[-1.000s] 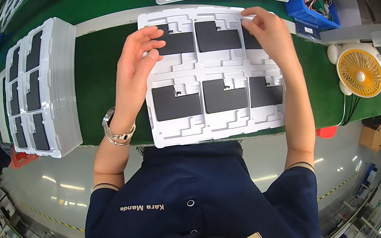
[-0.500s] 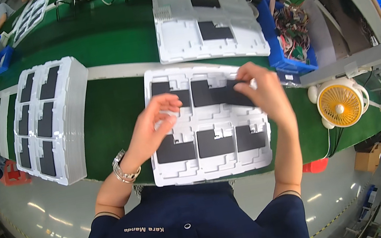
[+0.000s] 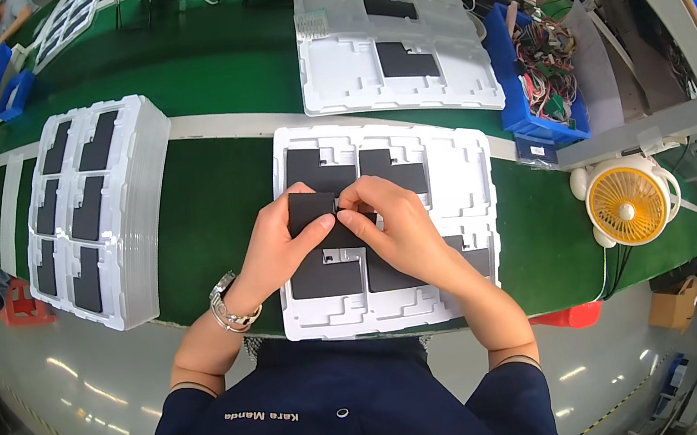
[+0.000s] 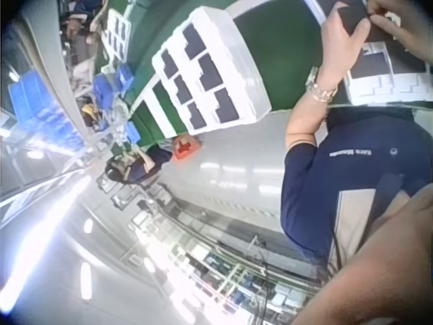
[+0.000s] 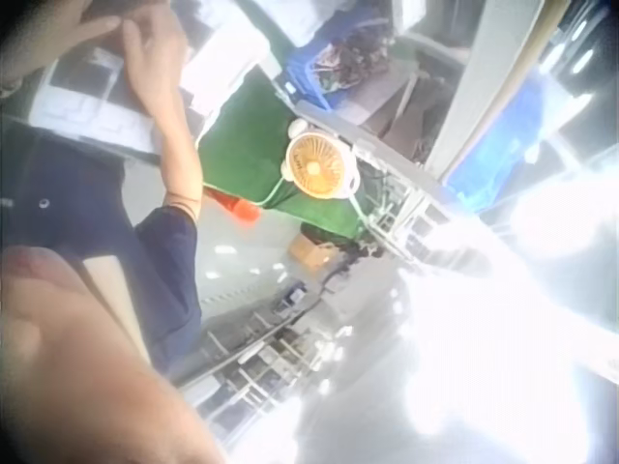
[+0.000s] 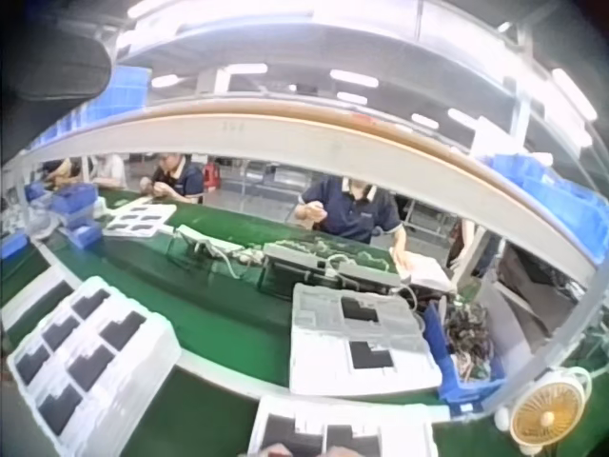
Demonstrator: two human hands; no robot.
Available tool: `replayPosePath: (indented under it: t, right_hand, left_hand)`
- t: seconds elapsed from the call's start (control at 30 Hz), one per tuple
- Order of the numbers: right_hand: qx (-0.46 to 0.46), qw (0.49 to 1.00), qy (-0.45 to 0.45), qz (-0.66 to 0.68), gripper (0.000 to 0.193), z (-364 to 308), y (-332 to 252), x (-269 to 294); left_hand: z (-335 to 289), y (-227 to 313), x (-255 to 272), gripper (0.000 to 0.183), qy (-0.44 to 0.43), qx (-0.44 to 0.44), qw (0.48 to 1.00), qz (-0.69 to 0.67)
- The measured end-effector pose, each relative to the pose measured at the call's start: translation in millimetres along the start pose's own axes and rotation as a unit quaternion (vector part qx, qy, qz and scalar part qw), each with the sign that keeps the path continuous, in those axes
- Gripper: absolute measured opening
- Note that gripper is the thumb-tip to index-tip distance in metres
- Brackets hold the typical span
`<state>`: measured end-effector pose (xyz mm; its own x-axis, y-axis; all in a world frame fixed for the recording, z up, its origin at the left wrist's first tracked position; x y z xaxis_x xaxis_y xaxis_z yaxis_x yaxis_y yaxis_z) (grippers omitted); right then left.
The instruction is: Manually fitting black components into a white tray on an assembly line.
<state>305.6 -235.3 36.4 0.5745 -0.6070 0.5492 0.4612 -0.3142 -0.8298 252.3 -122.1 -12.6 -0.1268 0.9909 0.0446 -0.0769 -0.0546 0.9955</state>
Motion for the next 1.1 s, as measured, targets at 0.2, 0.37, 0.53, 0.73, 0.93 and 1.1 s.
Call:
replayPosePath:
  t: [0.2, 0.37, 0.53, 0.73, 0.93, 1.1]
  right_hand:
    - [0.000, 1.000, -0.007, 0.020, 0.006, -1.0, 6.1, -2.9]
    - [-0.043, 0.996, -0.009, 0.071, 0.008, -2.4, 18.1, -6.1]
    - [-0.104, 0.986, -0.033, 0.126, 0.009, -4.3, 31.3, -11.6]
    - [-0.102, 0.988, -0.034, 0.115, 0.009, -4.6, 32.4, -11.3]
    - [-0.108, 0.988, -0.042, 0.100, 0.008, -5.6, 32.9, -12.2]
    - [-0.085, 0.993, -0.008, 0.082, 0.007, -6.5, 37.8, -13.0]
  left_hand:
    - [-0.9, 3.0, 0.8, 0.022, 0.017, -0.031, 0.996, 0.077]
    - [0.9, 4.7, 4.3, 0.022, 0.005, 0.010, 0.995, 0.096]
    - [-0.6, 2.5, 0.3, 0.021, -0.005, 0.017, 0.996, 0.089]
    - [0.4, 0.0, -0.8, 0.023, -0.006, 0.012, 0.996, 0.086]
    - [0.2, -5.9, -2.4, 0.023, -0.009, 0.017, 0.997, 0.073]
    - [0.6, -7.5, -5.5, 0.023, -0.009, 0.014, 0.998, 0.062]
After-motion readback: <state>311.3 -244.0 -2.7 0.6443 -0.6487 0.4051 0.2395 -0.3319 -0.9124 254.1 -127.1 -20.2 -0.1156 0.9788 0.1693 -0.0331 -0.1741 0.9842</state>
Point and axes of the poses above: each hand's wrist, its own z-axis towards the middle knuckle, its own x-axis out of the back of the hand, y = z × x, the point moved 10 cm from there along z, towards the middle knuckle
